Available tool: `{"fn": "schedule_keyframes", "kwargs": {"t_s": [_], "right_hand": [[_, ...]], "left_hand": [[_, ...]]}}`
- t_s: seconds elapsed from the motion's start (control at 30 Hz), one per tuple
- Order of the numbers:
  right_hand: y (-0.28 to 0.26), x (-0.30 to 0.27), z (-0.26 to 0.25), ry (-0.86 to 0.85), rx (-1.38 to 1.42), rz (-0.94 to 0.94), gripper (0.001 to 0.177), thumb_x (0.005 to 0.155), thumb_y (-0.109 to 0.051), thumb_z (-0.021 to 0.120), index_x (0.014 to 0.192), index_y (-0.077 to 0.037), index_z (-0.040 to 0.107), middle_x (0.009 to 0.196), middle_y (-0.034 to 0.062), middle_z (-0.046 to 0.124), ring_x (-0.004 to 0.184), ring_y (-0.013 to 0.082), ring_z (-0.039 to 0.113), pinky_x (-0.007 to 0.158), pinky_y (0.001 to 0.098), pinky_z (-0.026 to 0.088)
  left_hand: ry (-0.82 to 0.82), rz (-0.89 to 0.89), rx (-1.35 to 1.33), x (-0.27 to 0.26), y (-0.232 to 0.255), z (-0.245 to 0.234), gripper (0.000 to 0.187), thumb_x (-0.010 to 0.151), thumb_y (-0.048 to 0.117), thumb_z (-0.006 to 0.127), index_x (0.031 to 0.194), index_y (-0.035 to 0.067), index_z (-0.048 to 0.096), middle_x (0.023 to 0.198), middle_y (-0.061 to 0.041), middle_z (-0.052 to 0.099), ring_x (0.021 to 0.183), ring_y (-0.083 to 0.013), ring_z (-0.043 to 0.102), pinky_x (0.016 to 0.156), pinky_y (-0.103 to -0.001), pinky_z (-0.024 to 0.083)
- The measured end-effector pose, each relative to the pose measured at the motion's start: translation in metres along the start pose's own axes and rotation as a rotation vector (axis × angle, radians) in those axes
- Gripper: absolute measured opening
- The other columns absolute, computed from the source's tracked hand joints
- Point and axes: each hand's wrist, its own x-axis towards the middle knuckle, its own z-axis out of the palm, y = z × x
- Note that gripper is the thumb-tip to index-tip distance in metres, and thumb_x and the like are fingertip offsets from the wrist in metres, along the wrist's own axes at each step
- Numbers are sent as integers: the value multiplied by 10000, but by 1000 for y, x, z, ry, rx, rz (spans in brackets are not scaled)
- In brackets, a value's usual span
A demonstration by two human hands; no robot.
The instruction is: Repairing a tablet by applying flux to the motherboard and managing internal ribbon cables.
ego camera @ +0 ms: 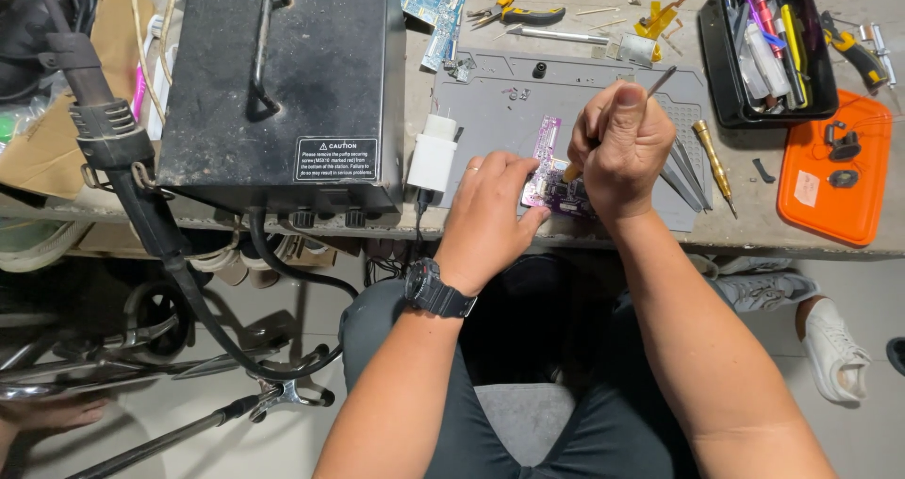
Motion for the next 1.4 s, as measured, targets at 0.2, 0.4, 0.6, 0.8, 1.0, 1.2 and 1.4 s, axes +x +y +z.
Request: {"fn": "schedule_keyframes", "kwargs": {"t_s": [0.2,0.4,0.6,0.8,1.0,1.2,1.4], "right_hand": [[-4,-1,5,-2,-8,0,596,1233,-378,388,749,-46,497,454,106,390,366,142,392,359,264,341],[-8,-2,8,-8,-30,-19,592,1234,-352,392,743,-44,514,457,114,417,362,146,420,359,267,362],[-3,-1,5,0,-25,-29,587,1235,-333,390,745,-36,514,453,125,417,356,151,424,348,271,358],[-7,0,7,1,-9,-30,585,1233,-347,387,747,-44,506,451,115,417,359,153,432,350,261,344],[-15,0,11,5,22,-34,591,1229,-376,380,747,-54,492,452,108,398,363,147,409,353,259,332],[-16,6,0,189,178,-59,532,1222,-361,373,754,-107,400,600,65,338,357,156,424,309,296,345],[-13,1,-3,208,205,-24,545,1215,-370,386,735,-111,388,615,47,331,346,182,479,273,307,356]], "left_hand": [[7,2,1,-1,1,-1,566,840,134,903,1344,-25,700,1168,-172,672,1153,-394,656,975,-507,576],[-4,-7,-2,0,2,-2,559,843,124,894,1345,-29,700,1175,-172,671,1163,-390,652,991,-503,570],[-2,-5,5,0,1,-1,568,839,136,901,1343,-30,699,1178,-178,673,1166,-398,652,993,-514,571],[-8,-12,5,-1,1,0,559,851,142,891,1350,-22,700,1179,-164,668,1178,-390,646,1003,-505,564],[-16,-23,4,0,0,1,563,848,136,891,1351,-27,698,1186,-172,666,1189,-401,642,1012,-518,560],[7,1,5,0,-2,4,570,845,167,901,1345,-16,698,1188,-168,664,1188,-409,644,1016,-519,558],[20,4,11,0,-1,4,569,842,182,912,1335,-15,706,1189,-168,670,1179,-407,652,1010,-517,559]]}}
